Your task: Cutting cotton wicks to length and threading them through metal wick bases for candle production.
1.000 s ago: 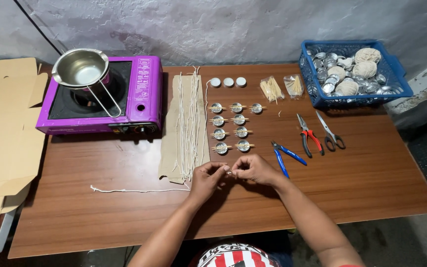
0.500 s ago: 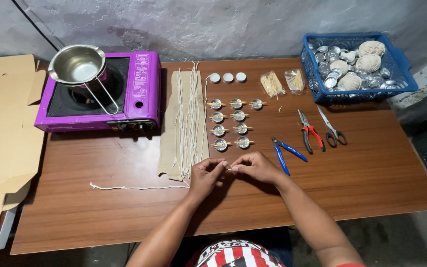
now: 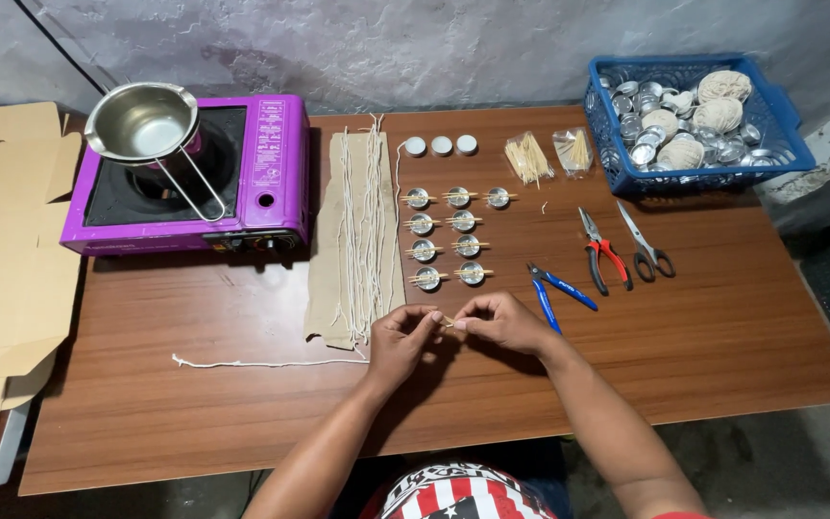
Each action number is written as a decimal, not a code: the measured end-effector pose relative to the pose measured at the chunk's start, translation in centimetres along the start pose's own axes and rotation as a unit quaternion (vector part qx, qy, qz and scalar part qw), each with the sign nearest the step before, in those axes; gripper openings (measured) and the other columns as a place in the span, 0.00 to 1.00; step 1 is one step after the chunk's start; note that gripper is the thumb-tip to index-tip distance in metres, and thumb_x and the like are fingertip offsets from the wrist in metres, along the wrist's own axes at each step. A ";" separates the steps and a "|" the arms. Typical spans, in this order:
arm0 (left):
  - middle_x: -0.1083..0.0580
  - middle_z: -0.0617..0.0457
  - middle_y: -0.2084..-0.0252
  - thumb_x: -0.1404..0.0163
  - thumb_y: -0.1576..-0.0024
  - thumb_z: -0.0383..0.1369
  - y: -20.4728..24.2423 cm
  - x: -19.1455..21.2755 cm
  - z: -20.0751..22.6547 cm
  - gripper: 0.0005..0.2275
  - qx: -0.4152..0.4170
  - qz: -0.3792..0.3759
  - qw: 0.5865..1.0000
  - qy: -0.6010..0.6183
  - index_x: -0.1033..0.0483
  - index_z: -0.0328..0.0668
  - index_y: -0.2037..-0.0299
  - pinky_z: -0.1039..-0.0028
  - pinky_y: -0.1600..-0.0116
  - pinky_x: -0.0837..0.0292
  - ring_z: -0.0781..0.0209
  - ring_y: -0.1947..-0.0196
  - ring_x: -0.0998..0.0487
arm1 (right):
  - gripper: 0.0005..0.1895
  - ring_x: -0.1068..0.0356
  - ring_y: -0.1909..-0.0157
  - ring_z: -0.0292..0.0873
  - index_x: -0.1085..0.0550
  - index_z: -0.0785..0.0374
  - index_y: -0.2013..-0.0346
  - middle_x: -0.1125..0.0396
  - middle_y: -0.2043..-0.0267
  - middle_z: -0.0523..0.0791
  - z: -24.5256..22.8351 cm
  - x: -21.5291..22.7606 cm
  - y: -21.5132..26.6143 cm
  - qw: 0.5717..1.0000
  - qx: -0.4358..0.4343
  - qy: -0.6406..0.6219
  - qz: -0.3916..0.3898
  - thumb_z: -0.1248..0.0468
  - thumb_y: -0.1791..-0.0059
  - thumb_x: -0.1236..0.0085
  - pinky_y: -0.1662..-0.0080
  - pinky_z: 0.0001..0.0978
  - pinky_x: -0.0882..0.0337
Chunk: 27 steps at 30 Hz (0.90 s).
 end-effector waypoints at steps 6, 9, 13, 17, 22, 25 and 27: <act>0.18 0.41 0.72 0.36 0.46 0.26 -0.7 0.0 -0.1 0.06 -0.077 -0.012 0.997 -0.012 0.15 0.32 0.61 0.72 0.72 0.18 0.62 0.74 0.19 | 0.06 0.31 0.71 0.32 0.18 0.67 0.62 0.25 0.73 0.46 1.2 0.0 -0.4 0.999 0.003 -0.045 0.016 0.69 0.53 0.34 0.68 0.21 0.29; 0.18 0.43 0.72 0.36 0.46 0.25 -0.9 0.2 -0.4 0.05 -0.088 -0.008 0.996 -0.006 0.15 0.32 0.62 0.72 0.70 0.18 0.63 0.74 0.20 | 0.06 0.31 0.72 0.31 0.18 0.67 0.62 0.27 0.74 0.45 1.6 -0.4 -0.7 0.997 0.009 -0.068 0.027 0.68 0.52 0.35 0.68 0.19 0.30; 0.18 0.43 0.72 0.35 0.47 0.26 -0.3 0.2 0.5 0.05 -0.099 0.002 0.995 -0.010 0.15 0.33 0.63 0.73 0.70 0.20 0.65 0.74 0.22 | 0.06 0.32 0.71 0.31 0.18 0.67 0.61 0.26 0.73 0.45 1.5 -0.7 -0.7 0.998 0.015 -0.060 0.024 0.68 0.52 0.36 0.68 0.20 0.30; 0.18 0.46 0.71 0.35 0.47 0.27 -0.8 0.3 0.2 0.06 -0.114 -0.005 0.993 -0.017 0.14 0.34 0.62 0.76 0.70 0.22 0.69 0.75 0.23 | 0.06 0.32 0.70 0.30 0.18 0.66 0.61 0.25 0.73 0.44 1.1 -0.9 -0.7 0.998 0.048 -0.038 0.023 0.67 0.51 0.37 0.67 0.21 0.29; 0.16 0.45 0.68 0.35 0.47 0.27 0.8 -0.6 2.4 0.05 -0.132 -0.014 0.990 -0.043 0.13 0.36 0.63 0.75 0.71 0.23 0.68 0.76 0.22 | 0.05 0.30 0.67 0.32 0.17 0.63 0.62 0.23 0.71 0.44 0.3 -0.4 -0.3 0.995 0.092 0.020 0.020 0.67 0.51 0.36 0.62 0.26 0.26; 0.17 0.46 0.68 0.37 0.45 0.27 -0.1 -0.2 1.0 0.04 -0.127 -0.023 0.991 -0.032 0.14 0.35 0.63 0.75 0.70 0.22 0.68 0.74 0.23 | 0.07 0.24 0.64 0.39 0.16 0.63 0.61 0.21 0.68 0.51 -1.1 2.4 0.6 0.982 0.139 0.123 0.027 0.65 0.52 0.35 0.58 0.35 0.24; 0.17 0.45 0.66 0.40 0.42 0.26 -0.7 0.4 0.5 0.03 -0.135 -0.020 0.990 -0.046 0.15 0.34 0.63 0.72 0.65 0.22 0.67 0.72 0.22 | 0.04 0.23 0.62 0.47 0.16 0.56 0.63 0.23 0.68 0.46 -3.4 8.7 2.4 0.908 0.228 0.264 0.231 0.63 0.50 0.35 0.56 0.37 0.25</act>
Point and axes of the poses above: each hand's wrist, its own y-axis away from the middle knuckle, its own x-axis out of the back of the hand, z = x × y, the point moved 10 cm from there along -y, towards the middle knuckle
